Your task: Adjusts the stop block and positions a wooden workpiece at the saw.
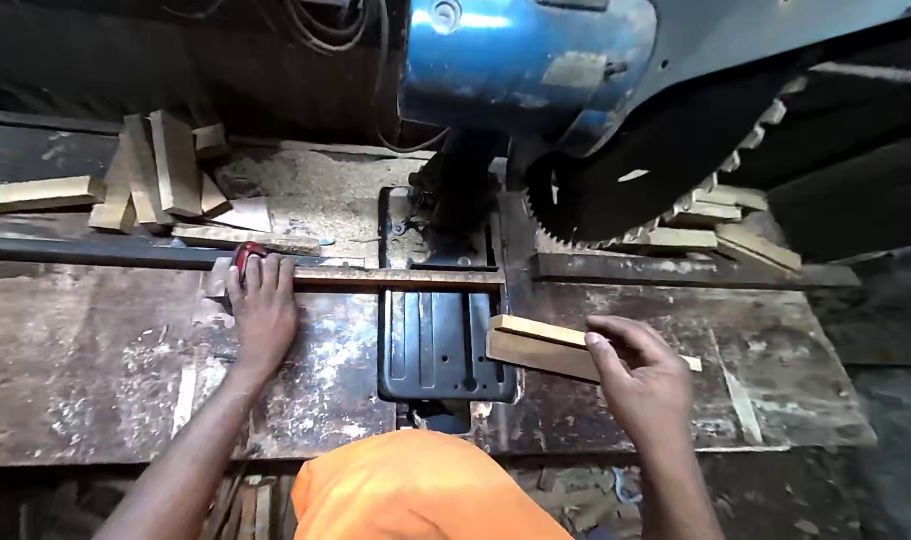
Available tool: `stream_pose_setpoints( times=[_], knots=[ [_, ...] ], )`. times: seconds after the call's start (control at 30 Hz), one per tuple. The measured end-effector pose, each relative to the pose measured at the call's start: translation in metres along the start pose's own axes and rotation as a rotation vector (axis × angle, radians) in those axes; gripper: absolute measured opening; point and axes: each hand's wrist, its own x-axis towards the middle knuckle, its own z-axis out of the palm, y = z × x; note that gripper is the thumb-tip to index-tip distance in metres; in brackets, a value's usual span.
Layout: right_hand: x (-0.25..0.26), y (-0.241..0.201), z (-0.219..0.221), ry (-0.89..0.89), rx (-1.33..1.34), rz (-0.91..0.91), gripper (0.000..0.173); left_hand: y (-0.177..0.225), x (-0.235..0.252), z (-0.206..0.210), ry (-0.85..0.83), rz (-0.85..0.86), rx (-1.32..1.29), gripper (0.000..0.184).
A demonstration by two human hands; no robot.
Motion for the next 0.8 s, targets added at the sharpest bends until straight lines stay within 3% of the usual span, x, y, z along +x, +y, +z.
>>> stream_pose_setpoints(
  times=[0.2,0.33,0.47,0.6,0.67,0.8],
  knots=[
    [-0.023,0.01,0.002,0.046,0.058,0.066,0.028,0.008,0.001,-0.003,-0.033,-0.071,0.022,0.039],
    [-0.023,0.011,0.005,0.028,0.039,0.038,0.029,-0.014,0.006,-0.003,-0.017,0.006,0.058,0.038],
    [-0.028,0.007,0.0,0.034,0.061,0.045,0.033,0.002,-0.01,-0.012,-0.023,-0.165,-0.109,0.047],
    [-0.028,0.01,0.014,0.013,0.083,0.036,0.03,-0.02,-0.072,-0.014,0.163,-0.382,-0.218,0.058],
    [-0.025,0.004,0.026,-0.028,0.093,0.038,0.029,-0.035,-0.098,-0.01,0.102,-0.573,-0.302,0.062],
    [-0.005,-0.019,0.046,-0.109,0.124,-0.063,0.032,-0.036,-0.109,-0.011,-0.041,-0.587,-0.399,0.052]
  ],
)
